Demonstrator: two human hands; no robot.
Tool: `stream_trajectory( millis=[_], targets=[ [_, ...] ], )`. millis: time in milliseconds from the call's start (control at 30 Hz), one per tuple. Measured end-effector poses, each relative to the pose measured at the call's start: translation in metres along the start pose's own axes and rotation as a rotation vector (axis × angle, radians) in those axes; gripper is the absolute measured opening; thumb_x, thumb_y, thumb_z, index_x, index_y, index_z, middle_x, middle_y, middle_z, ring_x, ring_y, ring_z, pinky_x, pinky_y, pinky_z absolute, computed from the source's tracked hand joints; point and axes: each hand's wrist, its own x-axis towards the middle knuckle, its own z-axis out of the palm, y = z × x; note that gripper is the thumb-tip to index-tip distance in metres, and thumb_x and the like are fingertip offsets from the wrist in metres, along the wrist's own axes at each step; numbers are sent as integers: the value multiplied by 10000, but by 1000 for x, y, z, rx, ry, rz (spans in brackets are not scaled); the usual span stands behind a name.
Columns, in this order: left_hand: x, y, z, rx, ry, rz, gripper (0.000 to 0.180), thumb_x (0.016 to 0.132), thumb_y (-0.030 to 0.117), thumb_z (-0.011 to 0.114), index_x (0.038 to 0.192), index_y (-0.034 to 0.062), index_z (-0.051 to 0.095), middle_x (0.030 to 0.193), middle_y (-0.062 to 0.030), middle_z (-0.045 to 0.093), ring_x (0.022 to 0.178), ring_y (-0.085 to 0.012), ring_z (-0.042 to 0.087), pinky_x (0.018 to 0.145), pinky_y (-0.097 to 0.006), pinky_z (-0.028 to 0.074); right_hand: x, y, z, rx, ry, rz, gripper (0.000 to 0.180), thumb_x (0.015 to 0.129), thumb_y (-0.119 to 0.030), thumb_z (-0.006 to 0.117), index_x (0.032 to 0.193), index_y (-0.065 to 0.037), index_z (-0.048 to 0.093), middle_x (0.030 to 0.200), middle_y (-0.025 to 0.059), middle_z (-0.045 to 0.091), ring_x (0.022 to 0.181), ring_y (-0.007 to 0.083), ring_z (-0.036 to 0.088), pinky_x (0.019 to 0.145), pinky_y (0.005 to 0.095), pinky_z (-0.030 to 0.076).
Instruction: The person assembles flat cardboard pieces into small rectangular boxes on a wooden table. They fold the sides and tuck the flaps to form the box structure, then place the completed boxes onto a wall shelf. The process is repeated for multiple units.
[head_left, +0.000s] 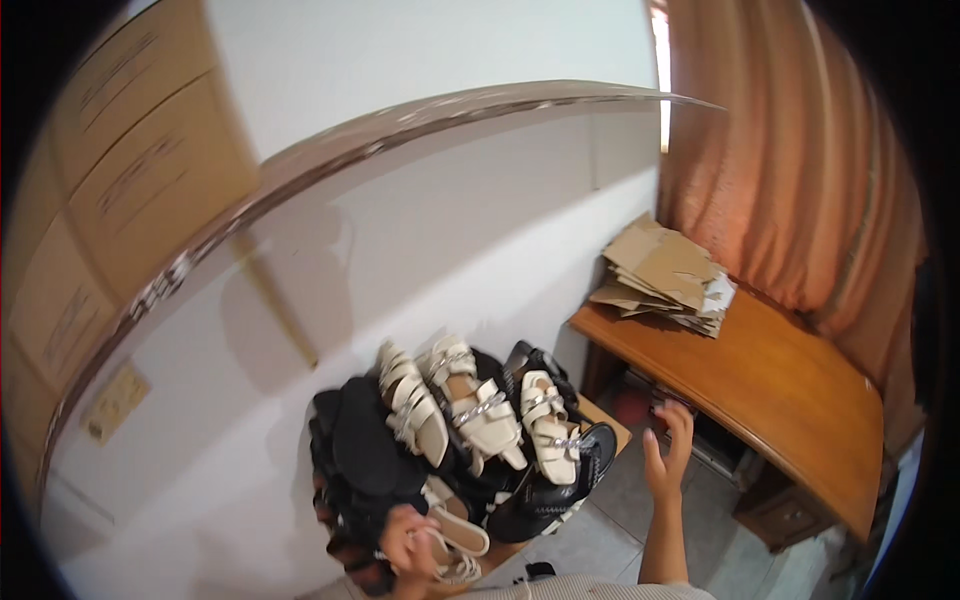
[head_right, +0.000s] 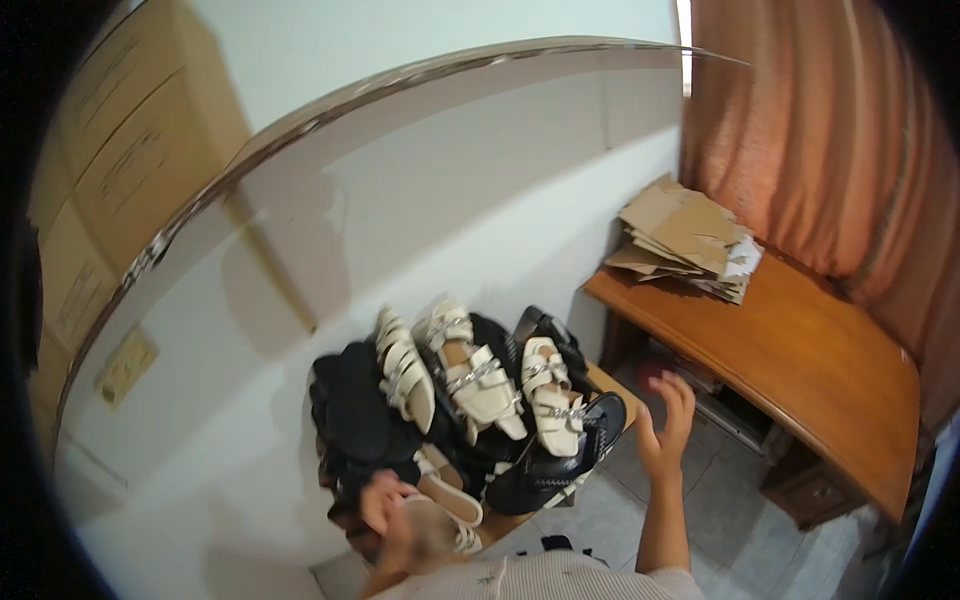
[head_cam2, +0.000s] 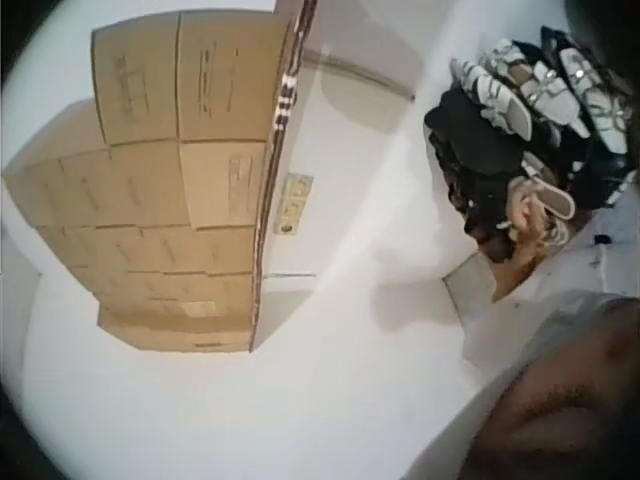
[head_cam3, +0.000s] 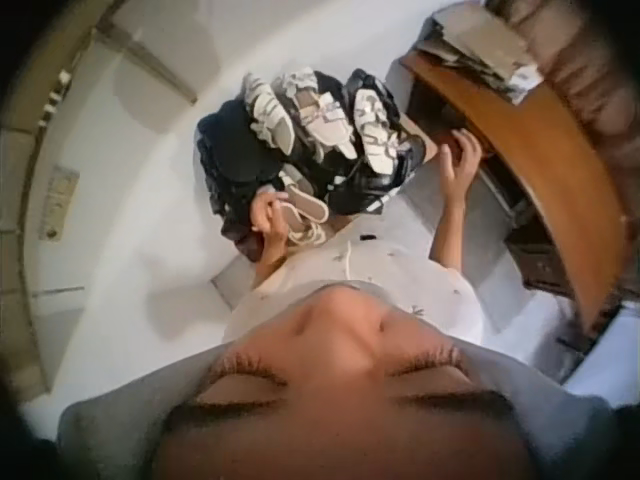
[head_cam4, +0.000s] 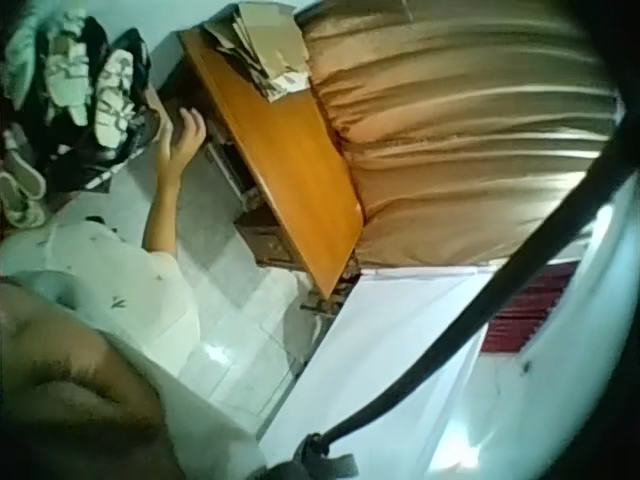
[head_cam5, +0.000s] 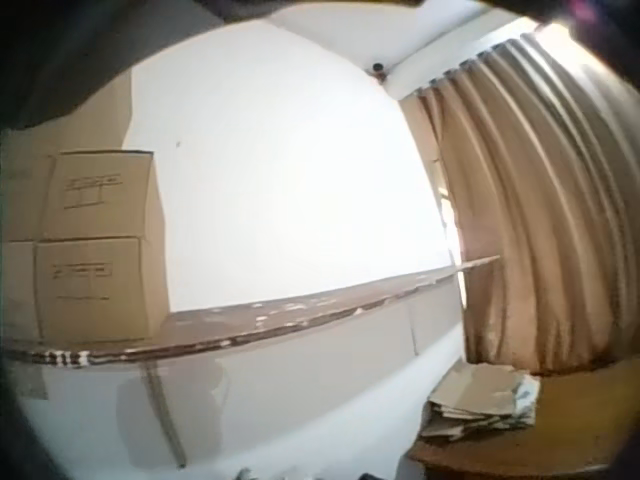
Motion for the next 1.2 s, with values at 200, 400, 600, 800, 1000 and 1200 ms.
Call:
stream_trajectory(
  millis=[200, 400, 600, 800, 1000, 1200],
  targets=[
    [-33, -7, 67, -40, -711, -286, 284, 785, 67, 637, 1051, -1, 566, 822, -86, 677, 788, -219, 633, 793, -345, 462, -49, 19, -73, -271, -49, 145, 310, 739, -65, 624, 1044, -20, 591, 1115, 176, 534, 1067, 333, 517, 934, 391, 397],
    [-9, -7, 177, -222, -860, -45, 290, 729, 38, 645, 1012, 26, 583, 794, -87, 663, 744, -261, 626, 706, -367, 483, -38, 37, -101, -280, 123, 142, 348, 734, -73, 640, 1073, -27, 581, 1131, 174, 531, 1060, 329, 522, 928, 381, 402],
    [-8, 25, 281, -448, -913, 108, 291, 736, 68, 656, 1022, 51, 604, 857, -62, 662, 780, -256, 629, 738, -355, 473, -39, 68, -141, -323, 41, 160, 355, 742, -94, 645, 1084, -29, 578, 1138, 175, 532, 1048, 327, 525, 908, 382, 414],
    [-31, 21, 359, -419, -1001, 121, 315, 753, 99, 663, 1063, 74, 610, 893, -67, 660, 808, -237, 632, 744, -348, 476, -39, 100, -183, -375, 83, 232, 334, 735, -112, 658, 1056, -37, 601, 1130, 174, 535, 1045, 325, 527, 898, 385, 421],
    [-40, 11, 427, -397, -1026, 157, 309, 732, 76, 672, 1036, 63, 616, 932, -95, 647, 847, -272, 610, 754, -350, 474, -33, 135, -187, -408, 31, 295, 337, 732, -123, 665, 1057, -57, 611, 1132, 159, 539, 1049, 313, 518, 900, 386, 414],
    [-39, -41, 505, -105, -925, 181, 366, 750, 147, 664, 1109, 103, 605, 1129, -88, 581, 1072, -283, 531, 965, -509, 312, -5, 189, -190, -563, -50, 277, 367, 742, -165, 661, 1093, -70, 609, 1156, 158, 534, 1072, 324, 497, 956, 421, 352]
  ],
)
